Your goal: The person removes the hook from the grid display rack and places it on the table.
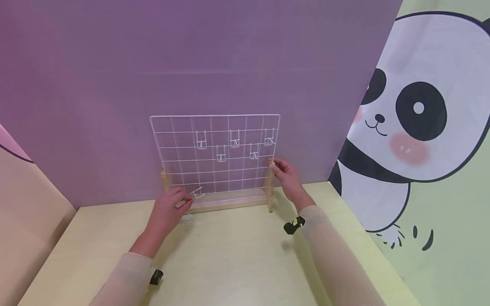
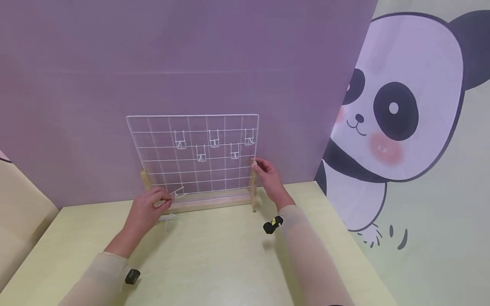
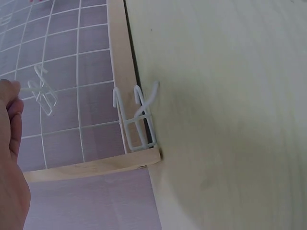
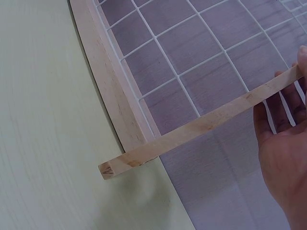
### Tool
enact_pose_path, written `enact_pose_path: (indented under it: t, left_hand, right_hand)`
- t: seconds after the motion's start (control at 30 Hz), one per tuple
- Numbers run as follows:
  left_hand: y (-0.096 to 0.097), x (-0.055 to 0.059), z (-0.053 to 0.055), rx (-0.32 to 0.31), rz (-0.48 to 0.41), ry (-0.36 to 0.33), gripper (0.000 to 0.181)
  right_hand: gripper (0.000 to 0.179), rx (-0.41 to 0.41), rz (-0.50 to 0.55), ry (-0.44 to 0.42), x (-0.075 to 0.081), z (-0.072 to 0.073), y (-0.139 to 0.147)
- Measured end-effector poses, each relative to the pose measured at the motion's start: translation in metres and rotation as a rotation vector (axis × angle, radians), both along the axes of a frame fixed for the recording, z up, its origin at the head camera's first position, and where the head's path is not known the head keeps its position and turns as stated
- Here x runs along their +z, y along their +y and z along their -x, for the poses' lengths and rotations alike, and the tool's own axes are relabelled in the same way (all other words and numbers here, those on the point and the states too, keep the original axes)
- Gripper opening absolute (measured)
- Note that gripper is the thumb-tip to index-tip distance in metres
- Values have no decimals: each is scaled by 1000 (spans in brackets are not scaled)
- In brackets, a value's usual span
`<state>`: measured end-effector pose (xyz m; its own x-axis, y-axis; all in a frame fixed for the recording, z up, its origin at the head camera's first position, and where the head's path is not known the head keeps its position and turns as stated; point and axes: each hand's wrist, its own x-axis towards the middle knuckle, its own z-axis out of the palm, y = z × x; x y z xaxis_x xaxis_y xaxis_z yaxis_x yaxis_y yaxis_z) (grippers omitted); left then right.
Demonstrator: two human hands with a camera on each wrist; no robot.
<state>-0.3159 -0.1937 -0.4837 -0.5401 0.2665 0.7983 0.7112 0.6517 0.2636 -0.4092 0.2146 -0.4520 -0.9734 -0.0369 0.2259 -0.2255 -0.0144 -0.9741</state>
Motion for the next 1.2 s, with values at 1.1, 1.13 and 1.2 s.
enact_pose_path:
  t: [1.1, 1.13, 1.2]
  left_hand:
    - [5, -23, -4, -52, 214, -410, 19]
    - [5, -24, -4, -54, 223, -399, 20]
    - [6, -24, -3, -62, 234, -376, 22]
  right_hand:
    - [40, 21, 11, 14, -2, -1, -3]
    - [40, 19, 8, 16, -1, -1, -3]
    - [40, 19, 4, 22, -1, -1, -3]
